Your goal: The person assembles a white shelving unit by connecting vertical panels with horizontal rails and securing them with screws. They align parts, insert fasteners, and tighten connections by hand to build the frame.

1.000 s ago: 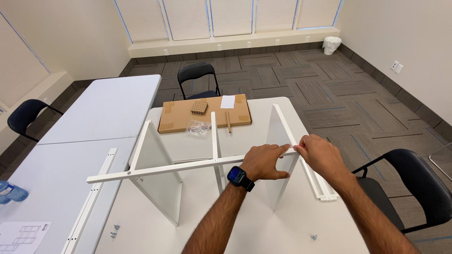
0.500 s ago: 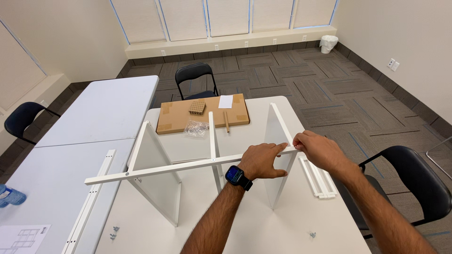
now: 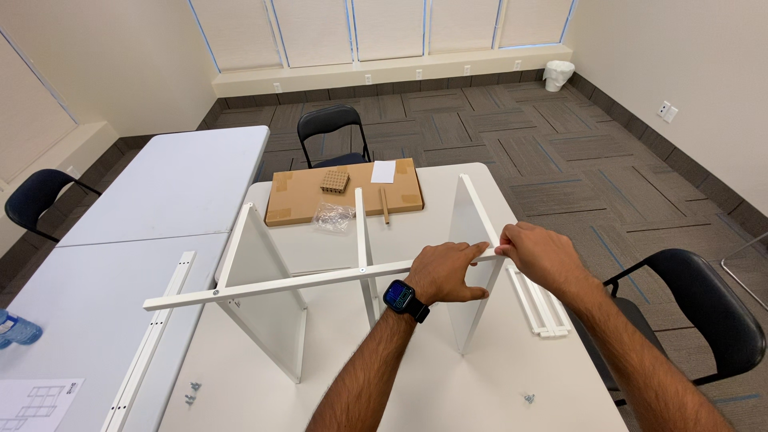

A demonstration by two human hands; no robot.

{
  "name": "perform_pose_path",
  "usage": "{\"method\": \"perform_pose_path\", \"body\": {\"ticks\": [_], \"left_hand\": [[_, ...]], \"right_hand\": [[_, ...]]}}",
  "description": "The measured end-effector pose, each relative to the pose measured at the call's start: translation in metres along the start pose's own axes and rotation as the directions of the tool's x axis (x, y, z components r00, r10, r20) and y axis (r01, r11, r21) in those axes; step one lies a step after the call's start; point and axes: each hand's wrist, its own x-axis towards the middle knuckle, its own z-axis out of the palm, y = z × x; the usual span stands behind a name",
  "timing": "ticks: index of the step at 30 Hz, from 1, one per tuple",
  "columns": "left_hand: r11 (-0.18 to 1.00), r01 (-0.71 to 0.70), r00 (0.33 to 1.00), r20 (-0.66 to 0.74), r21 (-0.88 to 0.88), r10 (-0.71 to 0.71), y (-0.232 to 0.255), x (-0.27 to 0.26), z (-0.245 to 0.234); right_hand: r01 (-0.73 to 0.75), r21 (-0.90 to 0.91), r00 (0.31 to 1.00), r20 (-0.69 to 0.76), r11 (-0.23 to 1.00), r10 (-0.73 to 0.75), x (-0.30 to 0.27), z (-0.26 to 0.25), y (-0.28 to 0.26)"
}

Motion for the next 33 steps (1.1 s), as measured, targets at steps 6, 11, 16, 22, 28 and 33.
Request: {"method": "perform_pose_path", "body": {"ticks": [6, 11, 16, 22, 28, 33], "left_hand": [[1.0, 0.003, 1.0, -0.011, 0.007, -0.003, 0.0, 0.0, 0.002], [1.0, 0.004, 1.0, -0.016, 0.018, -0.004, 0.0, 0.0, 0.003], [1.0, -0.002, 0.999, -0.035, 0.017, 0.002, -0.001, 0.001, 0.004], [0.997, 0.027, 0.999, 0.027, 0.072, -0.029, 0.002, 0.001, 0.001], [0.996, 0.034, 0.996, 0.081, 0.079, -0.041, 0.011, -0.001, -0.013], [0.996, 0.043, 0.996, 0.079, 0.076, -0.049, 0.009, 0.003, -0.009]], "right_hand": [[0.022, 0.034, 1.0, 0.015, 0.999, -0.023, -0.011, -0.016, -0.009], [-0.045, 0.02, 0.999, -0.03, 0.999, 0.045, -0.009, -0.008, -0.005], [0.065, -0.113, 0.995, -0.069, 0.992, -0.073, -0.005, 0.007, 0.001], [0.069, -0.037, 0.993, -0.091, 0.997, -0.072, -0.006, 0.007, 0.007], [0.001, 0.266, 0.994, -0.103, 0.964, 0.027, -0.012, -0.001, 0.011], [0.105, 0.826, 0.953, -0.242, 0.553, 0.181, -0.024, 0.01, 0.024]]}}
